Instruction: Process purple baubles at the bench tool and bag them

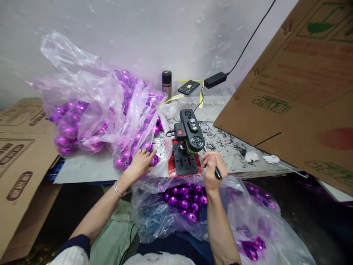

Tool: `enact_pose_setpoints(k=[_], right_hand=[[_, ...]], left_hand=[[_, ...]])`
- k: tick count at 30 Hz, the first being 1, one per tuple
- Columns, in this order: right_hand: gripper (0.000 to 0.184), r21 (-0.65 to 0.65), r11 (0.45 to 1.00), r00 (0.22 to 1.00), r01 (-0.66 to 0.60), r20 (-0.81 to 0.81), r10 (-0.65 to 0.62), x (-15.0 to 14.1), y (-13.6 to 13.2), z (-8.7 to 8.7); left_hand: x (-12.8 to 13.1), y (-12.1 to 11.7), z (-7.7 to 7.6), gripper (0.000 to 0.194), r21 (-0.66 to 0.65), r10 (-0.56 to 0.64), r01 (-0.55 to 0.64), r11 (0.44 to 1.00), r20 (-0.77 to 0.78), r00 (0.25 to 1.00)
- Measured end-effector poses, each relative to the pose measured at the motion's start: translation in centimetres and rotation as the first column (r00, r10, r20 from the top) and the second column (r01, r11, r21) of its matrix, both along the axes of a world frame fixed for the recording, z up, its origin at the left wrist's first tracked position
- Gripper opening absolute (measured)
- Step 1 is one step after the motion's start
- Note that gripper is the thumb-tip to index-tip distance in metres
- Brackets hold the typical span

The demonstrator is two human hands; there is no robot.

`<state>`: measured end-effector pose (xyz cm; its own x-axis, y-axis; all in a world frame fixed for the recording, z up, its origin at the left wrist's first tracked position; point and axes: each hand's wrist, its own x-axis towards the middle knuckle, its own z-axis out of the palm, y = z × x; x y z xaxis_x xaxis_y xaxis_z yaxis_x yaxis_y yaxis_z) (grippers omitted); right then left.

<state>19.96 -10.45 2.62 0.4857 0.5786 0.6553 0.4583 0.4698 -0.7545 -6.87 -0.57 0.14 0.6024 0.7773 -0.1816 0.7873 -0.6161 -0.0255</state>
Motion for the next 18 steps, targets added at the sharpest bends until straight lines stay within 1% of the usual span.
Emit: enact_pose_setpoints(k=[4, 7, 8, 9, 10, 11, 12, 13, 14, 15, 16, 17, 18], right_hand=[[0.046, 0.014, 1.0, 1.0, -0.009, -0.014, 0.009, -0.3, 0.2, 0.1], [0.05, 0.013, 1.0, 1.0, -0.001, 0.0, 0.001, -0.4, 0.3, 0.4], [0.05, 0.015, 1.0, 1.0, -0.004, 0.011, 0.004, -0.4, 0.3, 0.5], [0.05, 0.018, 1.0, 1.0, -0.01, 0.022, 0.009, -0.3, 0.3, 0.6], [0.049, 0.022, 1.0, 0.999, -0.016, 0.034, 0.015, -0.2, 0.3, 0.6], [0.048, 0.026, 0.999, 0.999, -0.024, 0.046, 0.022, -0.1, 0.3, 0.7], [0.047, 0.028, 0.999, 0.998, -0.032, 0.059, 0.03, 0.0, 0.3, 0.7], [0.046, 0.029, 0.999, 0.997, -0.039, 0.068, 0.037, 0.1, 0.3, 0.7], [0.045, 0.031, 0.998, 0.996, -0.047, 0.077, 0.045, 0.2, 0.3, 0.7], [0.044, 0.037, 0.998, 0.995, -0.055, 0.086, 0.052, 0.4, 0.3, 0.6], [0.043, 0.048, 0.997, 0.994, -0.065, 0.096, 0.061, 0.5, 0.3, 0.6], [0.042, 0.059, 0.995, 0.992, -0.075, 0.106, 0.069, 0.6, 0.3, 0.5], [0.041, 0.07, 0.994, 0.99, -0.085, 0.117, 0.076, 0.7, 0.3, 0.4]], left_hand=[[-0.3, 0.5, -1.4, 0.056, 0.032, 0.042, -0.047, 0.998, 0.155, 0.987], [0.0, 0.5, -2.0, 0.044, 0.038, 0.034, -0.047, 0.998, 0.293, 0.956], [0.1, 0.5, -2.0, 0.043, 0.034, 0.035, -0.051, 0.998, 0.363, 0.931], [0.2, 0.3, -2.0, 0.043, 0.026, 0.048, -0.067, 0.997, 0.451, 0.891], [0.4, 0.1, -1.9, 0.046, 0.01, 0.077, -0.1, 0.995, 0.554, 0.829], [0.5, -0.2, -1.7, 0.05, -0.019, 0.124, -0.149, 0.989, 0.663, 0.738], [0.7, -0.6, -1.6, 0.056, -0.067, 0.183, -0.208, 0.976, 0.769, 0.613], [0.8, -1.1, -1.5, 0.062, -0.138, 0.248, -0.26, 0.956, 0.855, 0.456], [1.0, -1.7, -1.5, 0.066, -0.231, 0.315, -0.297, 0.926, 0.908, 0.275], [1.2, -2.4, -1.5, 0.068, -0.341, 0.382, -0.301, 0.891, 0.92, 0.089], [1.6, -3.2, -1.6, 0.068, -0.452, 0.449, -0.264, 0.852, 0.89, -0.078], [2.0, -4.1, -1.7, 0.065, -0.552, 0.515, -0.192, 0.812, 0.831, -0.21], [2.4, -4.9, -1.8, 0.063, -0.631, 0.582, -0.099, 0.77, 0.757, -0.297]])
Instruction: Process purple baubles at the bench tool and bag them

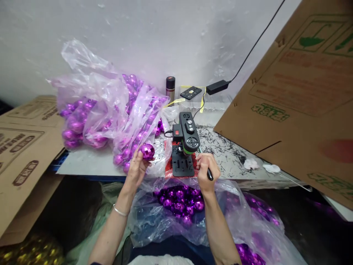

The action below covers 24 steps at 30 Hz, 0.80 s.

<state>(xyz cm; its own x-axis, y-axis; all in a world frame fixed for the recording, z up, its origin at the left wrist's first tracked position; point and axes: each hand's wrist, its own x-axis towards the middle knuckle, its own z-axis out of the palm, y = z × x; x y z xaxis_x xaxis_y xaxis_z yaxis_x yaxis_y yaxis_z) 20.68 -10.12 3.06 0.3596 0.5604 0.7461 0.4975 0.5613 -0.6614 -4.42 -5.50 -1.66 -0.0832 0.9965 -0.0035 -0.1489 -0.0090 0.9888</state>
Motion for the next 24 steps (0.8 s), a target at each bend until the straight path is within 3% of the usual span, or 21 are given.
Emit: enact_pose_setpoints(k=[2, 5, 9, 12, 19, 24], right_hand=[[0.039, 0.013, 1.0, 1.0, -0.015, 0.021, 0.015, 0.2, 0.0, -0.1], [0.037, 0.004, 1.0, 0.999, -0.022, 0.041, 0.021, 0.3, 0.0, -0.2], [0.034, 0.016, 0.999, 0.998, -0.033, 0.062, 0.032, 0.4, 0.0, 0.0], [0.033, 0.025, 0.999, 0.996, -0.037, 0.078, 0.035, 0.5, 0.0, 0.3], [0.035, -0.056, 0.998, 0.997, -0.043, 0.063, 0.047, 0.7, 0.1, 1.9], [0.035, -0.044, 0.997, 0.993, -0.057, 0.099, 0.061, 0.9, 0.1, 2.6]], left_hand=[[1.2, -1.7, -0.2, 0.057, -0.125, -0.077, 0.101, 0.987, 0.187, 0.979], [3.4, -3.6, -0.5, 0.049, -0.231, -0.154, 0.241, 0.943, 0.342, 0.927], [5.7, -4.7, -1.1, 0.045, -0.306, -0.189, 0.329, 0.893, 0.407, 0.894], [6.7, -4.7, -1.9, 0.046, -0.307, -0.179, 0.317, 0.897, 0.402, 0.898], [8.4, -2.8, -4.6, 0.086, -0.215, -0.111, 0.131, 0.968, 0.1, 0.989], [9.8, -1.3, -5.7, 0.071, 0.023, -0.094, 0.104, 0.994, -0.27, 0.958]])
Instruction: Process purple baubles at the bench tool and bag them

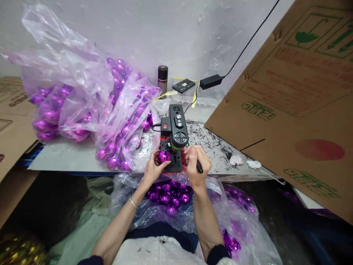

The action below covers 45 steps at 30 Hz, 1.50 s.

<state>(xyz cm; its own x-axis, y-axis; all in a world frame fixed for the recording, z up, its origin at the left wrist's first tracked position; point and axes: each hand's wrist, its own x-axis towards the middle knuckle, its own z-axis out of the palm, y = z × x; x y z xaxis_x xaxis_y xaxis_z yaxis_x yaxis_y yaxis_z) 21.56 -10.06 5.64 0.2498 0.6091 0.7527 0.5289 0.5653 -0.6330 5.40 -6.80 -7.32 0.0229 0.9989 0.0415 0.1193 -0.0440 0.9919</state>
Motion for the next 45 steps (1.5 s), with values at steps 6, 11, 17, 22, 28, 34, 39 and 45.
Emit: enact_pose_setpoints(k=[6, 11, 17, 22, 28, 34, 39, 45], right_hand=[[0.031, -0.027, 1.0, 1.0, -0.005, 0.023, 0.005, 0.2, -0.4, -0.4], [0.031, -0.021, 1.0, 1.0, -0.011, 0.024, 0.012, 0.3, -0.5, -0.7], [0.031, -0.015, 1.0, 1.0, -0.012, 0.027, 0.013, 0.3, -0.6, -0.8], [0.031, -0.012, 1.0, 0.999, 0.011, 0.037, -0.011, 0.2, -0.8, -1.1], [0.031, 0.0, 1.0, 0.999, 0.011, 0.052, -0.011, 0.2, -0.9, -1.4], [0.031, 0.076, 0.997, 0.997, 0.021, 0.076, -0.027, 0.0, -0.7, -3.1], [0.034, 0.147, 0.988, 0.998, 0.055, 0.027, -0.06, -0.5, -0.2, -6.0], [0.037, 0.179, 0.978, 0.995, 0.104, -0.019, -0.103, -1.0, 0.3, -7.2]], left_hand=[[0.9, 0.8, -0.2, 0.054, 0.262, 0.0, 0.101, 0.96, -0.356, 0.934], [1.7, 1.2, -0.8, 0.056, 0.286, 0.023, 0.098, 0.953, -0.39, 0.921], [2.8, 1.1, -1.6, 0.063, 0.284, 0.032, 0.099, 0.954, -0.424, 0.905], [3.3, 0.7, -1.9, 0.064, 0.291, 0.028, 0.122, 0.949, -0.463, 0.886], [3.5, 0.7, -2.5, 0.06, 0.303, 0.054, 0.105, 0.947, -0.474, 0.879], [3.4, 0.8, -3.4, 0.062, 0.361, 0.102, 0.107, 0.926, -0.515, 0.851], [3.4, 0.7, -3.6, 0.059, 0.4, 0.122, 0.121, 0.908, -0.531, 0.839], [3.5, 0.6, -3.6, 0.058, 0.391, 0.118, 0.115, 0.913, -0.524, 0.843]])
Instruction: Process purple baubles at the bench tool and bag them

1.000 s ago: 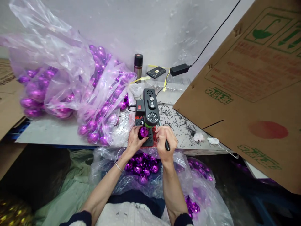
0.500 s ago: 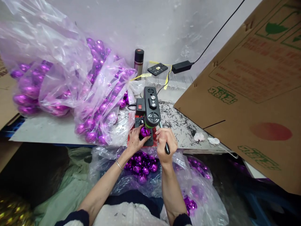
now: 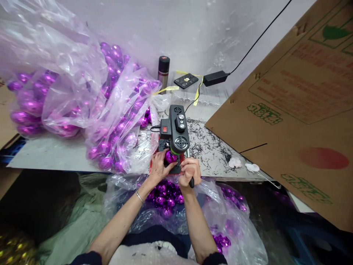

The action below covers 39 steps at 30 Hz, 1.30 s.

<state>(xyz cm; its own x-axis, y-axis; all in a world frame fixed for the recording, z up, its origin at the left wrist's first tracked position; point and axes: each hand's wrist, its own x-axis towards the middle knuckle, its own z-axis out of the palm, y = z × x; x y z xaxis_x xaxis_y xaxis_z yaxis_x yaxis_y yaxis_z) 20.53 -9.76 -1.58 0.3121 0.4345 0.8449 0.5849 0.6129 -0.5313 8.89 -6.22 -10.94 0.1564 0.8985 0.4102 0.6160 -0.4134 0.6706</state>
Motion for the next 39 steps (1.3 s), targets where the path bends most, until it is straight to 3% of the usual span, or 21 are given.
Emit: enact_pose_setpoints(k=[11, 29, 34, 36, 39], right_hand=[[0.036, 0.039, 0.999, 1.0, -0.003, -0.018, 0.003, -0.1, 0.4, -0.8], [0.036, 0.012, 0.999, 0.995, -0.044, -0.093, 0.045, 0.1, 0.2, -2.3], [0.036, 0.064, 0.997, 0.999, -0.031, 0.012, 0.03, 0.4, 0.7, -3.3], [0.038, 0.083, 0.996, 0.999, -0.036, 0.019, 0.035, 0.5, 0.8, -2.6], [0.043, 0.078, 0.996, 0.998, -0.034, -0.051, 0.038, 0.4, 0.8, 0.2]], left_hand=[[0.1, 0.0, -0.2, 0.056, -0.02, 0.017, -0.017, 1.0, 0.0, 1.0], [0.6, 0.1, -1.1, 0.057, 0.09, 0.015, -0.019, 0.996, 0.037, 0.999], [0.6, 0.0, -0.8, 0.06, 0.038, 0.013, -0.014, 0.999, 0.035, 0.999], [0.6, 0.1, -0.6, 0.061, 0.012, 0.005, -0.005, 1.0, 0.042, 0.999], [0.5, 0.4, -0.2, 0.062, -0.031, -0.016, 0.018, 0.999, 0.068, 0.998]])
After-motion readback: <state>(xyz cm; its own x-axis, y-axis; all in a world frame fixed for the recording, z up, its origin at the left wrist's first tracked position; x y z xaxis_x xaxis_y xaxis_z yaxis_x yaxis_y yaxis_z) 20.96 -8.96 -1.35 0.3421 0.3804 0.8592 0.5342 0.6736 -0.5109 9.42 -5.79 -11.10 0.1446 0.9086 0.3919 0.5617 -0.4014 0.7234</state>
